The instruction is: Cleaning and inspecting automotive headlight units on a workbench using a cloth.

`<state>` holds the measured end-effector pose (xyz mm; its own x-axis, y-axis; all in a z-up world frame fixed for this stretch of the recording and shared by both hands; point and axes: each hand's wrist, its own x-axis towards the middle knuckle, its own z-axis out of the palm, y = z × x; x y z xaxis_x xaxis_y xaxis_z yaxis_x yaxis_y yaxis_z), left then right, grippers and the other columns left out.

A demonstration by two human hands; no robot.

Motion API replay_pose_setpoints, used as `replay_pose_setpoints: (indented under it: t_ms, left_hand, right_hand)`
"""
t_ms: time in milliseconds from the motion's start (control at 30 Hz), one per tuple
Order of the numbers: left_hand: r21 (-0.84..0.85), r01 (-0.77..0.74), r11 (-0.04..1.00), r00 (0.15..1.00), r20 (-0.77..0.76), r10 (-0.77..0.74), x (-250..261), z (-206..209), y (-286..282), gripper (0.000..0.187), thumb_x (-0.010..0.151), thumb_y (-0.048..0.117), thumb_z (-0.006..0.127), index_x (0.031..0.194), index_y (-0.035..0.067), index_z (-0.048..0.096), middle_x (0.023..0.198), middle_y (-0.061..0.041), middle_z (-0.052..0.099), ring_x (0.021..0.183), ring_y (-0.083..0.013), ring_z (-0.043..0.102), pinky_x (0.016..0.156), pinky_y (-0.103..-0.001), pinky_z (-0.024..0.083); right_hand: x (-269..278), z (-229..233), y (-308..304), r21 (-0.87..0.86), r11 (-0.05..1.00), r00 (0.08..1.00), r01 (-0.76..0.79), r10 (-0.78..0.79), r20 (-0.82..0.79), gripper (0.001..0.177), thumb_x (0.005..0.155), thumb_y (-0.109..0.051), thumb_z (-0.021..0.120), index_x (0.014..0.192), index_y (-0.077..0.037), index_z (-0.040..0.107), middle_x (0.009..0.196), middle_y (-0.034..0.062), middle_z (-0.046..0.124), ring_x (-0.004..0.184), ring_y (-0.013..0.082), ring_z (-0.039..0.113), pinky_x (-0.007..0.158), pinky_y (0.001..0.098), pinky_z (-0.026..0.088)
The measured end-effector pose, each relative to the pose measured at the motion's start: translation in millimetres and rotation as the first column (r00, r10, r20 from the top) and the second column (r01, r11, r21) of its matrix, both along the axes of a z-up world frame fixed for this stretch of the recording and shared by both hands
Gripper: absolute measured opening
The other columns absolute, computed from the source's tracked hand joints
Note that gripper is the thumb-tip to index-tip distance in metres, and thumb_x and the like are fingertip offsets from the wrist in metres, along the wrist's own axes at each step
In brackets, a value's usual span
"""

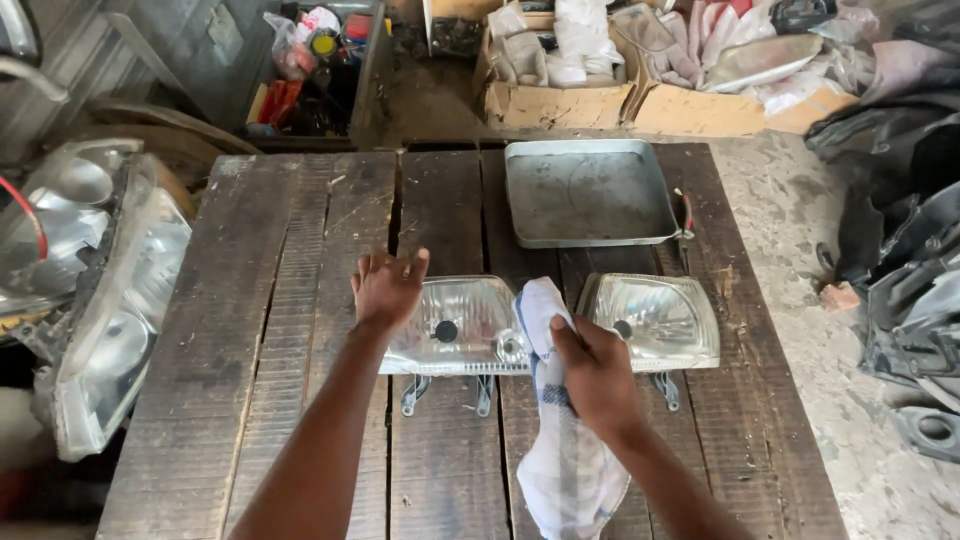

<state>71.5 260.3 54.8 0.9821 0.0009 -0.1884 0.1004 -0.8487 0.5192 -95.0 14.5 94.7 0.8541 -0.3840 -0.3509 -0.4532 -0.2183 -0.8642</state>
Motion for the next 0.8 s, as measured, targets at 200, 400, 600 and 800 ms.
replay_pose_setpoints:
  t_ms: [200, 400, 600, 800]
  left_hand:
    - [-0.190, -0.030, 0.981, 0.984, -0.176, -0.004, -14, 12, -5, 0.082, 0.097, 0.083, 0.032, 0.129, 0.020, 0.072, 0.124, -0.014, 0.072, 0.122, -0.0406, 0.063, 0.108, -0.057, 0.044]
    - [-0.045, 0.019, 0.999, 0.985, -0.171, -0.027, -12, -18, -9, 0.093, 0.087, 0.089, 0.038, 0.107, 0.009, 0.080, 0.113, -0.022, 0.075, 0.113, -0.0466, 0.067, 0.100, -0.058, 0.052]
    - [-0.132, 0.094, 0.987, 0.996, 0.022, -0.091, -6, -32, 1, 0.065, 0.107, 0.054, 0.045, 0.061, 0.012, 0.064, 0.062, -0.008, 0.061, 0.097, -0.0367, 0.067, 0.108, -0.055, 0.047]
    - [-0.032, 0.063, 0.997, 0.988, -0.138, -0.067, 4, -49, -3, 0.048, 0.102, 0.050, 0.047, 0.079, 0.027, 0.081, 0.088, -0.001, 0.076, 0.113, -0.0287, 0.066, 0.115, -0.051, 0.041]
  right_hand:
    - [12, 2, 55, -0.757, 0.625, 0.948, -0.190, 0.318, 0.025, 0.038, 0.105, -0.034, 0.049, 0.129, -0.014, 0.071, 0.097, 0.0187, 0.078, 0.081, 0.0402, 0.077, 0.058, 0.0523, 0.060]
    - [8, 31, 89, -0.783, 0.580, 0.846, -0.224, 0.515, 0.139, 0.040, 0.096, -0.011, 0.060, 0.136, -0.006, 0.062, 0.143, 0.0209, 0.060, 0.138, 0.0535, 0.047, 0.094, 0.0712, 0.052]
    - [14, -39, 76, -0.901, 0.425, 0.776, -0.087, 0.596, 0.207, 0.055, 0.096, -0.029, 0.066, 0.150, -0.021, 0.054, 0.154, 0.0148, 0.051, 0.148, 0.0441, 0.038, 0.118, 0.0644, 0.026]
    - [0, -64, 107, -0.841, 0.493, 0.764, -0.224, 0.624, 0.162, 0.061, 0.099, -0.017, 0.059, 0.157, -0.014, 0.042, 0.163, 0.0209, 0.037, 0.153, 0.0483, 0.023, 0.120, 0.0673, 0.019]
